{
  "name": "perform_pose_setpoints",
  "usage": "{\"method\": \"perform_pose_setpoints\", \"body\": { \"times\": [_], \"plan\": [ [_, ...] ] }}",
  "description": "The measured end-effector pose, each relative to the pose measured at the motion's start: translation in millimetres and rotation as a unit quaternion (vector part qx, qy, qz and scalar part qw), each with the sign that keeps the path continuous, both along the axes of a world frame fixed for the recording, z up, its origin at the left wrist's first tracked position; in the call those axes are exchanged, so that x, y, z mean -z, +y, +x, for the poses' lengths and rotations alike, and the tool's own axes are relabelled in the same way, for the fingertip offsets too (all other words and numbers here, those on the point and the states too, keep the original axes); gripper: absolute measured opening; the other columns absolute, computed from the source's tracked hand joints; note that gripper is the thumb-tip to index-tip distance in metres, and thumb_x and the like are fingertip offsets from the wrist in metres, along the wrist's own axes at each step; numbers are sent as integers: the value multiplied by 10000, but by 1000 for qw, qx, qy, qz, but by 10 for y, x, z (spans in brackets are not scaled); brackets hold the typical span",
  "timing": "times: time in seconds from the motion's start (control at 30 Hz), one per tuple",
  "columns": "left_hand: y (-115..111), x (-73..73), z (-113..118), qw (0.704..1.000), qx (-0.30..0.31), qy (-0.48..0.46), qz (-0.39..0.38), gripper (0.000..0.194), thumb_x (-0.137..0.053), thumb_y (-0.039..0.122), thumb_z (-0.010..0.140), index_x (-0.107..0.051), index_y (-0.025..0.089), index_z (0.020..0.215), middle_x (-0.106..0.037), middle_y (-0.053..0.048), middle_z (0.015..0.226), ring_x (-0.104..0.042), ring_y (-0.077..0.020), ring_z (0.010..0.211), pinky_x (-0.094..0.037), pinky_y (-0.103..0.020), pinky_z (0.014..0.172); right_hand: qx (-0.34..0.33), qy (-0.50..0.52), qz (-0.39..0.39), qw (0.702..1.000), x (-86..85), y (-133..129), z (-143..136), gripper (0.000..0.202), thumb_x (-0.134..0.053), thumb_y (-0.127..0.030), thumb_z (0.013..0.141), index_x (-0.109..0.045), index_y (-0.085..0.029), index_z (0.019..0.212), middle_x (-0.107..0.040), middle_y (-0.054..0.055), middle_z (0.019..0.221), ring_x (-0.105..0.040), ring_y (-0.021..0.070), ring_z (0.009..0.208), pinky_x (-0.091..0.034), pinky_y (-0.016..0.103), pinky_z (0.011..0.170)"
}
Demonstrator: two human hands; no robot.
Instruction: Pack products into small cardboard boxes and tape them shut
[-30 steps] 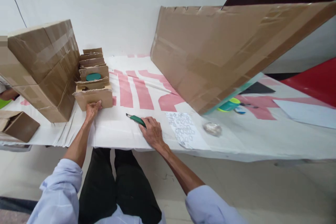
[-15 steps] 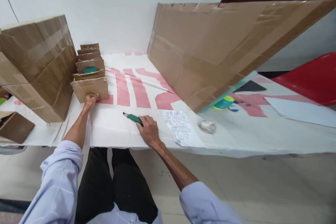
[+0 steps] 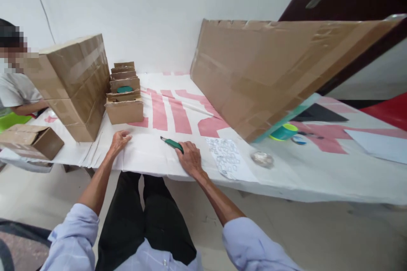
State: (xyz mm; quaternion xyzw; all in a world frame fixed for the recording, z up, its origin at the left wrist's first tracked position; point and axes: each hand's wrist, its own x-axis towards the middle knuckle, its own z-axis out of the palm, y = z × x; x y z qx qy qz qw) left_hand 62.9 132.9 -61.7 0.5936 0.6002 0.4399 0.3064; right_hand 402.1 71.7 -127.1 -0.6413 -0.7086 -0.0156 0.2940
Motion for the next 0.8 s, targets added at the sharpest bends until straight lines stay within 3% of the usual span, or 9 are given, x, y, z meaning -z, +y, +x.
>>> {"method": "perform_pose_setpoints", "body": {
  "times": [0.23, 0.4, 0.6, 0.8],
  "plan": [
    [-870, 107, -128, 998, -44, 48, 15, 246, -854, 232, 737, -825, 211, 981, -814, -117, 1100, -754, -296, 1067, -601, -421, 980, 15, -7, -10, 1000, 154, -21, 75, 309, -523, -309, 981, -707, -150, 1171, -682, 169, 1132, -555, 317, 1056, -418, 426, 890],
    [-1362, 83, -527, 991, -112, 70, 31, 250, -798, 239, 786, -815, 212, 1034, -797, -120, 1160, -749, -285, 1074, -615, -412, 937, 21, -23, -17, 999, 217, -11, 92, 341, -522, -329, 971, -727, -134, 1162, -684, 189, 1116, -567, 336, 1044, -446, 452, 878],
    [-1824, 28, -1095, 973, -210, 78, 52, 242, -737, 262, 798, -792, 192, 1022, -794, -122, 1088, -749, -287, 1016, -614, -389, 837, 29, -23, -27, 999, 165, -45, 63, 367, -494, -341, 962, -731, -143, 1160, -688, 196, 1126, -570, 348, 1047, -451, 472, 882],
    [-2172, 163, -1215, 954, -277, 89, 73, 169, -759, 276, 732, -747, 213, 888, -758, -58, 894, -722, -240, 835, -609, -384, 821, 36, -21, -31, 999, 145, -54, 43, 370, -507, -340, 955, -732, -136, 1167, -684, 199, 1120, -572, 345, 1042, -452, 463, 874]
  ]
}}
